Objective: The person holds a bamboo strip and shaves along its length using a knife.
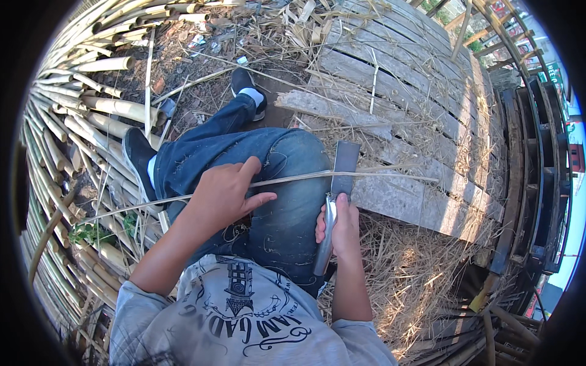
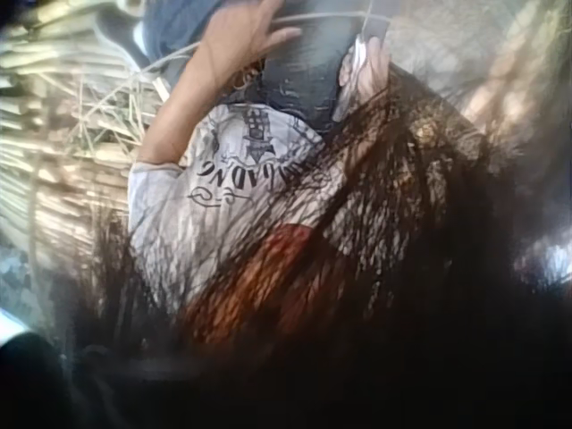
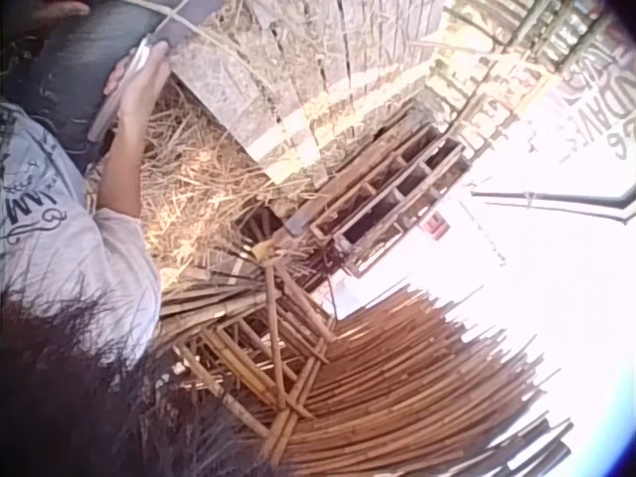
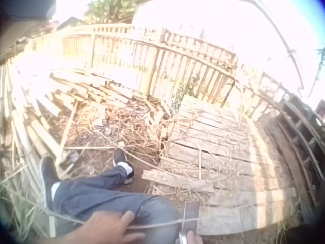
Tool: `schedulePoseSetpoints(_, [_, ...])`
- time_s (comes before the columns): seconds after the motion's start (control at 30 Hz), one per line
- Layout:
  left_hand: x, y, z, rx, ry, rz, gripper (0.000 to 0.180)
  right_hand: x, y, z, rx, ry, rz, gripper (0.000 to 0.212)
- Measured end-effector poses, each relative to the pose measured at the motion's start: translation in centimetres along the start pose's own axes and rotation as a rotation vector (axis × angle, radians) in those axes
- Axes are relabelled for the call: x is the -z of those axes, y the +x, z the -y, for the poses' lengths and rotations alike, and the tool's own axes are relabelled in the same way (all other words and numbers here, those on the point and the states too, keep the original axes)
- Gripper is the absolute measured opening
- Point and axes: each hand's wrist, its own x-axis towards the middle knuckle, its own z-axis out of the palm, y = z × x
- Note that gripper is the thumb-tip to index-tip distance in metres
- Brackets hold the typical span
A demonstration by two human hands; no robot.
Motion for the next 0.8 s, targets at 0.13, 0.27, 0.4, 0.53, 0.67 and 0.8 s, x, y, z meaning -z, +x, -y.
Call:
schedulePoseSetpoints(0.13, [3.4,-5.6,2.6,0.195,0.182,-0.094,0.062,-0.6,-0.2,-0.2,0.034,-0.025,-0.041,0.055])
schedulePoseSetpoints(0.27, [3.9,-11.0,7.6,0.349,0.201,-0.026,0.056,-0.2,-0.2,-0.4,0.052,-0.020,-0.040,0.055])
schedulePoseSetpoints(0.4, [3.0,-13.4,11.7,0.206,0.184,-0.038,0.044,-0.3,-0.2,-0.1,0.040,0.009,-0.030,0.056])
schedulePoseSetpoints(0.53, [1.1,-14.3,14.9,0.301,0.023,0.110,0.040,0.1,-0.1,-0.1,0.055,-0.006,-0.007,0.055])
schedulePoseSetpoints(0.67, [-0.1,-15.0,16.2,0.246,0.077,-0.103,0.041,0.8,0.0,0.6,-0.018,-0.145,0.066,0.056])
schedulePoseSetpoints(0.8, [-0.6,-15.3,16.0,0.222,0.097,-0.159,0.040,2.4,0.4,0.6,-0.126,0.004,0.166,0.057])
